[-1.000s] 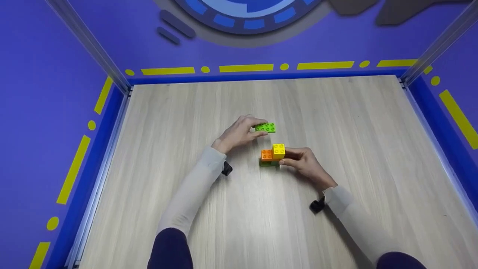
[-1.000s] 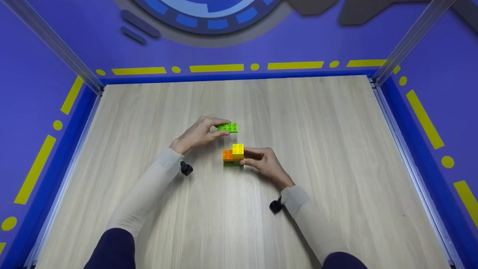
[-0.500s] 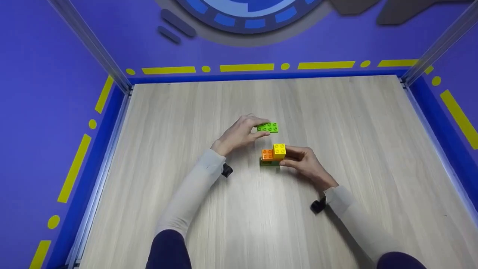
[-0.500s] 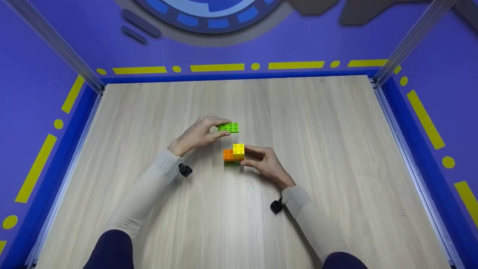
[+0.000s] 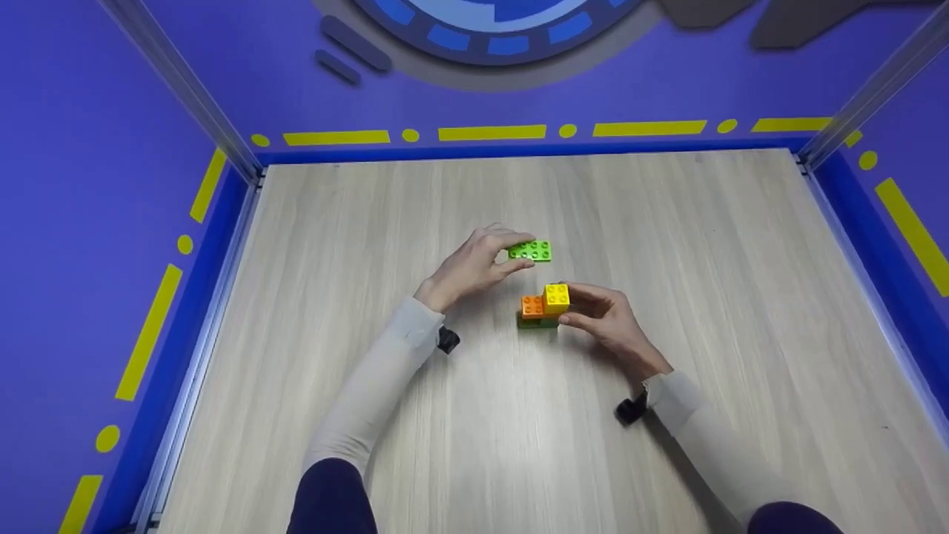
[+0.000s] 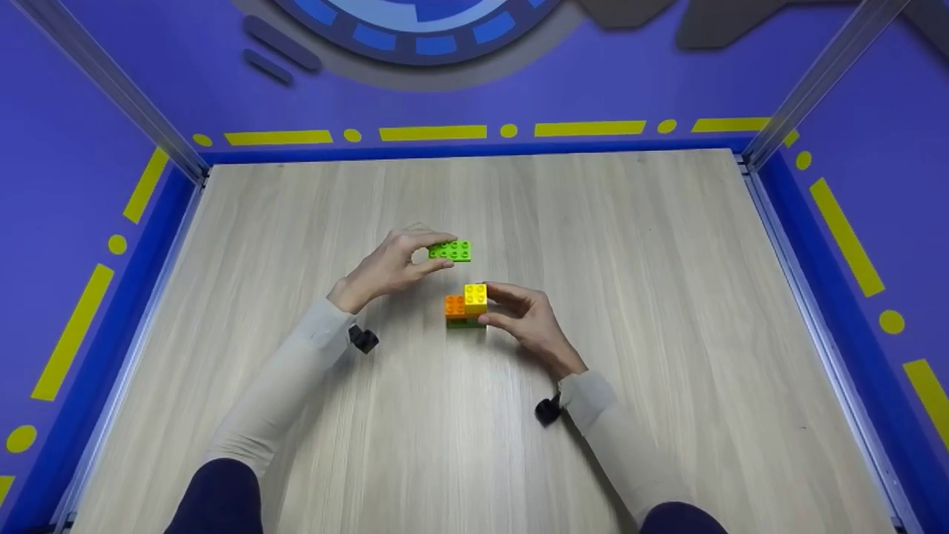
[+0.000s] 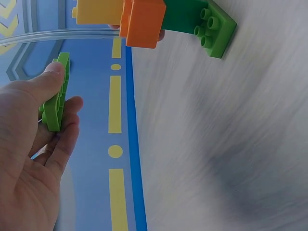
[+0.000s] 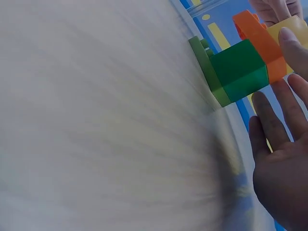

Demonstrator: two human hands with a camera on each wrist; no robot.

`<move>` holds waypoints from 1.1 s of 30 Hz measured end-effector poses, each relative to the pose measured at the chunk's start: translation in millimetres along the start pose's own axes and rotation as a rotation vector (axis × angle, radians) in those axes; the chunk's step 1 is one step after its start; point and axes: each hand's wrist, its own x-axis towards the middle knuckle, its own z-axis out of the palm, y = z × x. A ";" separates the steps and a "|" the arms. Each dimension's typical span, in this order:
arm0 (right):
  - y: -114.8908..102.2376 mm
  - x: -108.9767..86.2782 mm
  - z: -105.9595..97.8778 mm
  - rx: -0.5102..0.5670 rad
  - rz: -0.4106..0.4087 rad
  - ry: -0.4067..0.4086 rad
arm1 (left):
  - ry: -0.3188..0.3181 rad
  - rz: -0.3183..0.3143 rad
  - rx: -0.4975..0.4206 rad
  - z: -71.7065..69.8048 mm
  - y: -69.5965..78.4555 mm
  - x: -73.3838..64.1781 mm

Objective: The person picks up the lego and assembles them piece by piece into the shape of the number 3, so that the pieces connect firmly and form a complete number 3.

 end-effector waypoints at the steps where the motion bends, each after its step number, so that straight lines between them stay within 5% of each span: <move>1: -0.1 0.1 0.9 0.006 0.000 -0.002 | 0.000 0.002 -0.002 -0.4 -0.1 -0.2; 19: 6.2 0.9 12.2 0.059 -0.029 0.049 | 0.055 0.057 -0.050 -3.2 3.5 -8.0; 33: 8.4 2.4 9.4 0.024 -0.016 0.025 | 0.099 0.007 -0.122 -12.1 17.0 -22.8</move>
